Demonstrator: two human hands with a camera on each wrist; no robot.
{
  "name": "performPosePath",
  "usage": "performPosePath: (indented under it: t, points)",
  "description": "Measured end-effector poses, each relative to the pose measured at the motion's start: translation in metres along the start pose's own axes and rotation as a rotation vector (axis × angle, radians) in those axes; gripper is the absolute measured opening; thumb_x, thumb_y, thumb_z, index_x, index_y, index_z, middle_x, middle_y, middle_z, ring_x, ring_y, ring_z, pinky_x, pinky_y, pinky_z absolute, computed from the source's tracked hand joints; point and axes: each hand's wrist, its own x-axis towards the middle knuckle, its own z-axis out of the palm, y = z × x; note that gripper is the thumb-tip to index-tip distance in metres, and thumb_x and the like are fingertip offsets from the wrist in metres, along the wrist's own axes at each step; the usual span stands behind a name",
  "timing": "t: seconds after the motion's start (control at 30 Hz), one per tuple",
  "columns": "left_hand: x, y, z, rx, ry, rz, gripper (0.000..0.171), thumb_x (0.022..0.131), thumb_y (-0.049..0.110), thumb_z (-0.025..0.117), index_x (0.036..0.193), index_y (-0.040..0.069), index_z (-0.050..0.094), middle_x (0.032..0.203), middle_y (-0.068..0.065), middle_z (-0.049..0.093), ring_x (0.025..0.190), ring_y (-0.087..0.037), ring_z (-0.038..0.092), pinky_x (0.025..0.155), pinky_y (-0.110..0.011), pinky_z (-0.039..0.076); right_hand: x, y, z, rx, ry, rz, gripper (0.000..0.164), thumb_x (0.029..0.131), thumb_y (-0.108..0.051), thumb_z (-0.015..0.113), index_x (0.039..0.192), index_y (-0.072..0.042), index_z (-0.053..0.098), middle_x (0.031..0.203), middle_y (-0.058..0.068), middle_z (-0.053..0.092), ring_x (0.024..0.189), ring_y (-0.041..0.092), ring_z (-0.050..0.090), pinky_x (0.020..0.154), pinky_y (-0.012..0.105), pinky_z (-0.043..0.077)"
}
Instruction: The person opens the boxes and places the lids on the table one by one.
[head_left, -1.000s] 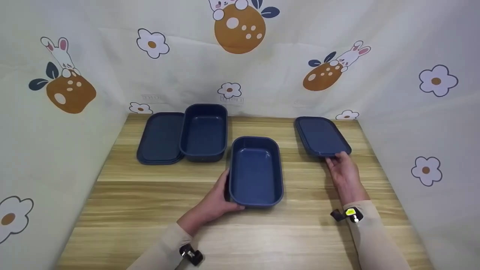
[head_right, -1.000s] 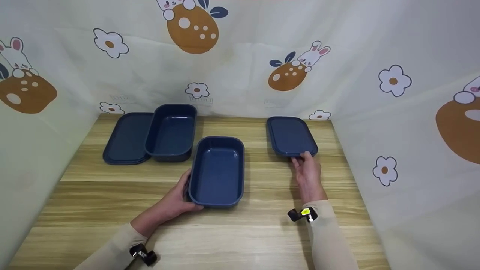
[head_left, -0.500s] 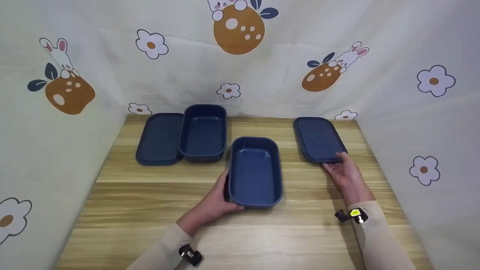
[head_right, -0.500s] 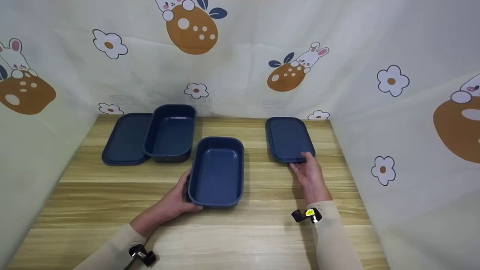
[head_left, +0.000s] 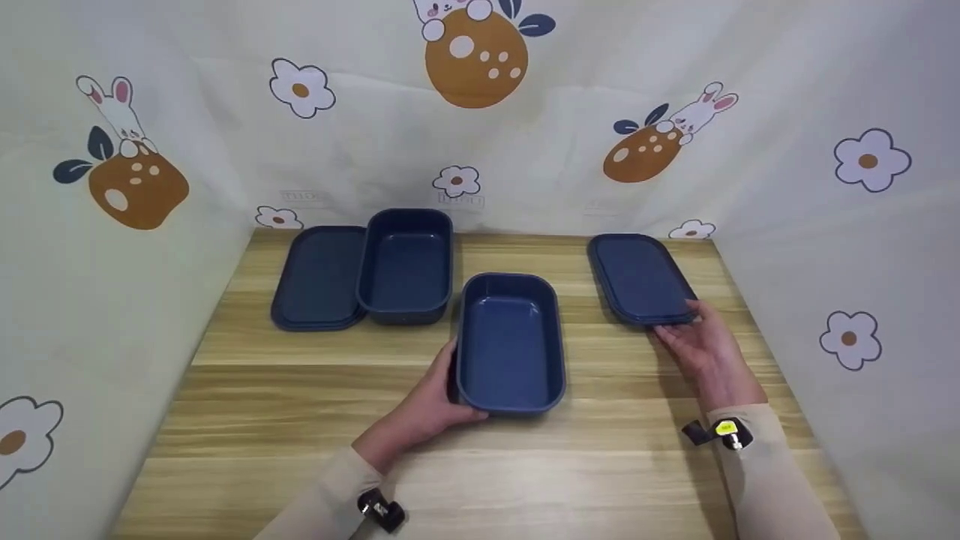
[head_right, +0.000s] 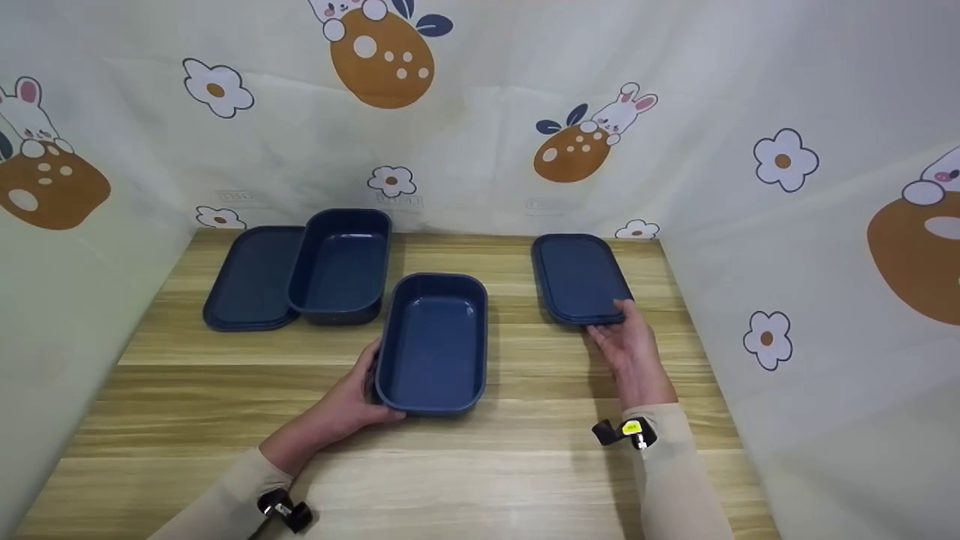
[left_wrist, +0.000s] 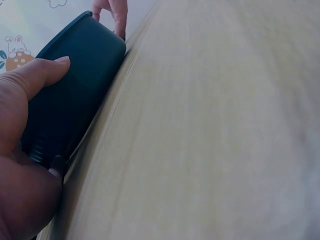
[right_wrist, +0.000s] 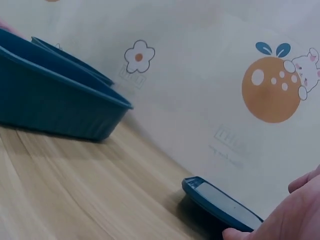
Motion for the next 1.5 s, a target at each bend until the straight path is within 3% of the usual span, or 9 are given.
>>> performPosePath:
  t: [0.27, 0.43, 0.9, 1.27, 1.4, 1.5]
  points:
    - [0.000, 0.001, 0.000, 0.028, 0.008, 0.006, 0.134, 0.075, 0.012, 0.102, 0.177, 0.008, 0.014, 0.177, -0.022, 0.031, 0.161, -0.038, 0.031, 0.131, -0.055, 0.019, -0.014, 0.000, 0.008, -0.024, -0.056, 0.007, 0.065, 0.121, -0.030, 0.034, 0.176, -0.025, 0.000, 0.177, 0.007, 0.017, 0.163, 0.017, 0.019, 0.132, 0.035, 0.021]
    - [0.000, 0.000, 0.000, 0.029, 0.010, 0.002, 0.134, 0.075, 0.012, 0.102, 0.177, 0.010, 0.015, 0.177, -0.021, 0.031, 0.161, -0.038, 0.032, 0.132, -0.055, 0.019, -0.018, 0.001, 0.007, -0.117, -0.077, -0.004, 0.072, 0.120, -0.035, 0.028, 0.175, -0.019, -0.014, 0.183, 0.007, -0.008, 0.167, 0.017, 0.007, 0.134, 0.034, 0.014]
    - [0.001, -0.003, 0.000, 0.031, 0.009, 0.013, 0.133, 0.074, 0.011, 0.102, 0.176, 0.006, 0.017, 0.172, -0.021, 0.038, 0.157, -0.037, 0.038, 0.131, -0.054, 0.022, -0.027, 0.004, 0.007, -0.255, -0.069, -0.019, 0.078, 0.119, -0.038, 0.024, 0.167, -0.010, -0.031, 0.177, 0.012, -0.033, 0.166, 0.023, -0.018, 0.134, 0.033, 0.002]
    - [0.000, -0.001, 0.001, 0.045, 0.019, 0.002, 0.133, 0.073, 0.012, 0.102, 0.176, 0.009, 0.017, 0.174, -0.021, 0.036, 0.159, -0.038, 0.035, 0.131, -0.055, 0.022, -0.037, 0.015, 0.011, -0.336, -0.077, -0.035, 0.080, 0.119, -0.038, 0.023, 0.165, -0.008, -0.036, 0.177, 0.011, -0.036, 0.166, 0.023, -0.021, 0.133, 0.031, 0.000]
    - [0.000, -0.001, 0.001, 0.042, 0.017, 0.006, 0.134, 0.073, 0.011, 0.102, 0.177, 0.009, 0.017, 0.175, -0.021, 0.035, 0.160, -0.038, 0.035, 0.131, -0.055, 0.021, -0.038, 0.028, 0.015, -0.438, -0.090, -0.117, 0.079, 0.121, -0.033, 0.028, 0.170, -0.006, -0.027, 0.182, 0.015, -0.021, 0.170, 0.025, -0.003, 0.134, 0.033, 0.014]
    - [0.000, -0.001, 0.001, 0.039, 0.015, 0.007, 0.134, 0.074, 0.011, 0.102, 0.177, 0.009, 0.017, 0.175, -0.021, 0.034, 0.160, -0.038, 0.035, 0.131, -0.056, 0.021, -0.037, 0.046, 0.016, -0.619, -0.133, -0.226, 0.071, 0.121, -0.029, 0.033, 0.173, 0.002, -0.003, 0.180, 0.028, 0.009, 0.165, 0.032, 0.025, 0.131, 0.039, 0.030]
